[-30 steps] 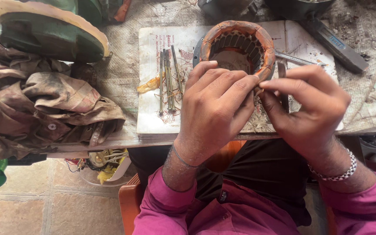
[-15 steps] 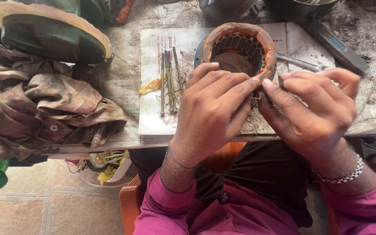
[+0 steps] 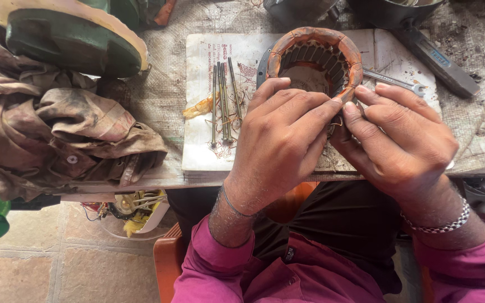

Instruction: The person works on the copper winding of an electric motor stator, pressing and tucking wire ends into the slots around the rim. They rotate the stator to reach different sections and use a small flat blade to trim and seat the wire ends, working around the part one section at a time.

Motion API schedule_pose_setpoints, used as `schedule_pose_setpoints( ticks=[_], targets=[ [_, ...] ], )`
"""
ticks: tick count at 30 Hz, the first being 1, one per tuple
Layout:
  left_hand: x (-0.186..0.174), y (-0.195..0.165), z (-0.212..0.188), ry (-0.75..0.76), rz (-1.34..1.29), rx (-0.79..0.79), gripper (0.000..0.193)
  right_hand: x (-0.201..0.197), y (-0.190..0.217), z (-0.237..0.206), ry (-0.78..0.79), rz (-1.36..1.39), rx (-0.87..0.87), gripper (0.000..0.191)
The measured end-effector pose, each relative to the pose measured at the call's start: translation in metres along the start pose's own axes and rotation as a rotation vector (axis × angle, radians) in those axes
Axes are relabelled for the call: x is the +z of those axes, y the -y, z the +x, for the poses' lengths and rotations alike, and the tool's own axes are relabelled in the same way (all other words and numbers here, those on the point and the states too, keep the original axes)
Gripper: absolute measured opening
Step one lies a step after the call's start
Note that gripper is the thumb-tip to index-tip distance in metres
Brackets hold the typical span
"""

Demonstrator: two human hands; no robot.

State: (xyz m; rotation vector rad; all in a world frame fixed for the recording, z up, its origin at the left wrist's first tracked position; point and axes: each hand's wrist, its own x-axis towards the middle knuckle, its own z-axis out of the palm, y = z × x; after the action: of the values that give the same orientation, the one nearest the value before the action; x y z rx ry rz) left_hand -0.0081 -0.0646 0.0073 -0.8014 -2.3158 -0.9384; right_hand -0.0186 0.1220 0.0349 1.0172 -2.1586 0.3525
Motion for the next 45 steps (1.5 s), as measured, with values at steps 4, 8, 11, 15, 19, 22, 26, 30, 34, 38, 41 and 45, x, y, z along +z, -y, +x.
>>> schedule_pose_setpoints(
  ticks=[4,8,11,15,19,22,26,30,34,38,41,45],
  targets=[
    [0.002,-0.003,0.000,-0.011,0.011,-0.023,0.026,0.003,-0.002,-0.008,-0.029,0.043,0.075,0.025],
    [0.005,-0.005,0.002,-0.043,0.023,-0.068,0.024,0.009,-0.009,-0.022,-0.065,0.170,0.204,0.020],
    [0.006,-0.008,0.003,-0.043,0.047,-0.074,0.027,0.012,-0.012,-0.037,-0.073,0.198,0.316,0.022],
    [0.007,-0.013,0.005,-0.052,0.072,-0.071,0.020,0.013,-0.015,-0.052,-0.093,0.149,0.406,0.027],
    [0.005,-0.023,0.005,-0.077,0.107,-0.110,0.014,0.015,-0.019,-0.054,-0.066,0.161,0.431,0.023],
    [0.008,-0.034,0.004,-0.123,0.129,-0.194,0.011,0.017,-0.020,-0.047,-0.042,0.206,0.407,0.026],
    [0.013,-0.037,0.004,-0.138,-0.017,-0.278,0.013,0.018,-0.016,-0.036,0.018,0.227,0.332,0.041],
    [0.009,-0.033,0.004,-0.135,-0.135,-0.296,0.013,0.014,-0.012,-0.029,0.051,0.163,0.283,0.048],
    [-0.009,-0.013,0.004,-0.033,-0.275,-0.211,0.018,0.012,-0.011,-0.029,0.036,0.175,0.247,0.044],
    [-0.023,0.001,0.003,-0.017,-0.356,-0.196,0.019,0.013,-0.012,-0.036,0.015,0.206,0.204,0.041],
    [-0.030,0.001,-0.001,-0.095,-0.199,-0.215,0.020,0.015,-0.011,-0.041,-0.022,0.228,0.207,0.034],
    [-0.042,0.002,-0.005,-0.064,-0.172,-0.391,0.016,0.021,-0.011,-0.044,-0.149,0.474,0.305,0.037]
  ],
)
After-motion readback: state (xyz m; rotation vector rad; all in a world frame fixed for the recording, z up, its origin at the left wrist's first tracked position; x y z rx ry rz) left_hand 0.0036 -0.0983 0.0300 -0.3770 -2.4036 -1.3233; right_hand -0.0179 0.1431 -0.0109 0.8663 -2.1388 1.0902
